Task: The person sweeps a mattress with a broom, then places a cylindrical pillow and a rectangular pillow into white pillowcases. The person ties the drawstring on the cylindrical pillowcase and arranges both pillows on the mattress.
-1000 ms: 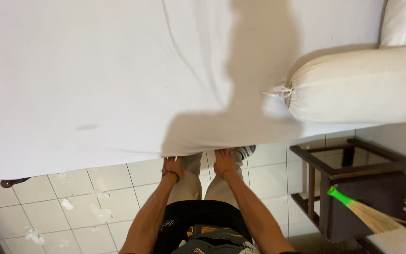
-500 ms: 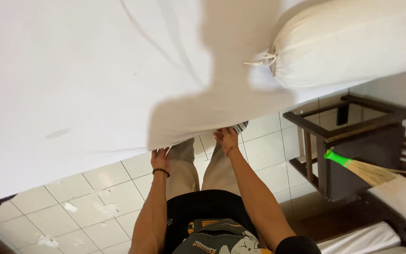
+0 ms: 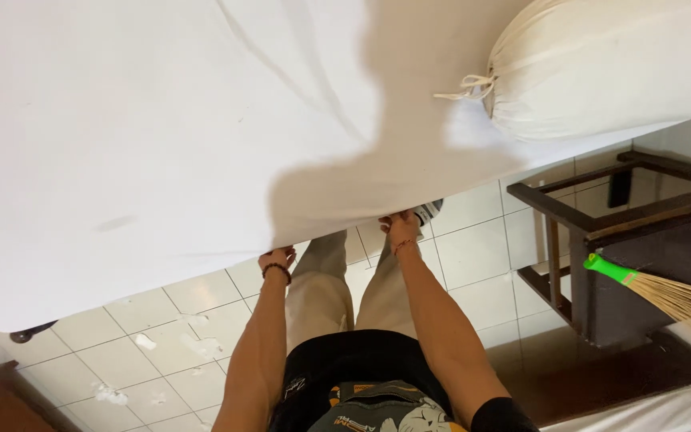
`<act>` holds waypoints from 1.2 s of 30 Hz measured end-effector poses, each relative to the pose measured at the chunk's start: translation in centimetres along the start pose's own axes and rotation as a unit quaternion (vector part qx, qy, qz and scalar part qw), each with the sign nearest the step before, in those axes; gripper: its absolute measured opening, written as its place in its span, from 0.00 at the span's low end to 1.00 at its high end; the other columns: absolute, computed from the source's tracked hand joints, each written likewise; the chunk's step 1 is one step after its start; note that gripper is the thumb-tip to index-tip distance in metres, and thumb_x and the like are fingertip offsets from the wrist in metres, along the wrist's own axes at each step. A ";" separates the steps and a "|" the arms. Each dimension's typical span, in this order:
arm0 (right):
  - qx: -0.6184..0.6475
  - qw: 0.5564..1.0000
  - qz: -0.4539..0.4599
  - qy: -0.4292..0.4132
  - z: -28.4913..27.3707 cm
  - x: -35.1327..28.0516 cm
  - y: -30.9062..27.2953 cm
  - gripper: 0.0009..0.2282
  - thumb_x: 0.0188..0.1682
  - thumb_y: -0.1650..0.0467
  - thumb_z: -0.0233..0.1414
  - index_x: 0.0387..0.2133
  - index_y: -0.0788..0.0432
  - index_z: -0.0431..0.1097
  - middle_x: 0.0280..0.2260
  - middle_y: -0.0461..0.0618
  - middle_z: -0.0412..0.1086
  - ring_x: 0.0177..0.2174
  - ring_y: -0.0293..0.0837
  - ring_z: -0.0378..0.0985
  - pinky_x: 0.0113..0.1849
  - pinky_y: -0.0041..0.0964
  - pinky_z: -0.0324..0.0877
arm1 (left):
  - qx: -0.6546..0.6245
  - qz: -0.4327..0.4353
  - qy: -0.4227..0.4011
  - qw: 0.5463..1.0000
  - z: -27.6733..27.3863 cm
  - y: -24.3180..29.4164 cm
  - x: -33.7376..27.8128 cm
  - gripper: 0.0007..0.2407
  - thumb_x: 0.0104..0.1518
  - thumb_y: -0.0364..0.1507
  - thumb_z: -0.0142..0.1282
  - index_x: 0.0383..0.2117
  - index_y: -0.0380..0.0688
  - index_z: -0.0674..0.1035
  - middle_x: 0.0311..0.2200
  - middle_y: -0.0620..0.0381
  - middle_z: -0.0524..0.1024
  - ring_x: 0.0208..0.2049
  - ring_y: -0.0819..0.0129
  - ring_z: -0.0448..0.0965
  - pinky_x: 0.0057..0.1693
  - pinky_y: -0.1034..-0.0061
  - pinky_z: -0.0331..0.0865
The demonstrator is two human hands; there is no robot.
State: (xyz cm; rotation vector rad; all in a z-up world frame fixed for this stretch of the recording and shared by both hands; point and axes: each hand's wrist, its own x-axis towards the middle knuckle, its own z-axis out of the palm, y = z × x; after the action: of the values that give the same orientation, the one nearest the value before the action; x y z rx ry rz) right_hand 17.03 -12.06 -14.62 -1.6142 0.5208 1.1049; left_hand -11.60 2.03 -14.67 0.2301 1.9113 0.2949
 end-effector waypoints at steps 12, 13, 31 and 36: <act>-0.018 0.999 0.013 0.037 0.3 2.1 -0.7 0.10 0.58 0.69 0.48 0.46 0.66 0.66 0.26 0.59 0.74 0.17 0.45 0.70 0.17 0.38 0.62 | -0.520 -0.083 -0.120 0.841 0.1 2.7 -8.6 0.40 0.56 0.62 0.34 0.67 0.43 0.60 0.67 0.44 0.56 0.64 0.41 0.60 0.67 0.40 0.56; -0.019 0.999 0.010 0.039 -0.4 1.5 -1.2 0.10 0.58 0.69 0.48 0.46 0.66 0.66 0.26 0.59 0.74 0.17 0.45 0.70 0.17 0.38 0.62 | -0.521 -0.086 -0.122 0.841 0.2 3.3 -9.0 0.40 0.56 0.62 0.34 0.67 0.43 0.60 0.67 0.44 0.56 0.64 0.41 0.60 0.67 0.40 0.56; 0.356 0.930 0.087 0.015 -2.3 -2.0 -9.1 0.39 0.46 0.40 0.32 0.71 0.38 0.39 0.70 0.53 0.46 0.68 0.56 0.47 0.64 0.59 0.44 | -0.521 -0.129 -0.121 0.835 3.3 -0.8 -8.4 0.42 0.60 0.64 0.28 0.70 0.40 0.57 0.69 0.37 0.56 0.67 0.38 0.59 0.68 0.39 0.56; 0.329 0.934 0.120 -0.068 -7.0 1.0 -9.1 0.40 0.49 0.40 0.32 0.71 0.48 0.43 0.68 0.58 0.50 0.65 0.56 0.53 0.63 0.56 0.48 | -0.461 -0.041 -0.192 0.865 6.4 1.2 -8.8 0.39 0.52 0.58 0.30 0.68 0.47 0.63 0.67 0.44 0.61 0.64 0.39 0.62 0.63 0.32 0.58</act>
State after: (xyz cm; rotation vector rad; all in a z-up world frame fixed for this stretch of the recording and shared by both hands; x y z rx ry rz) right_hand 27.43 -15.13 -10.73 -0.8980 0.9026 1.0570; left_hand -2.46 1.09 -8.63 -0.4120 1.2084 0.9851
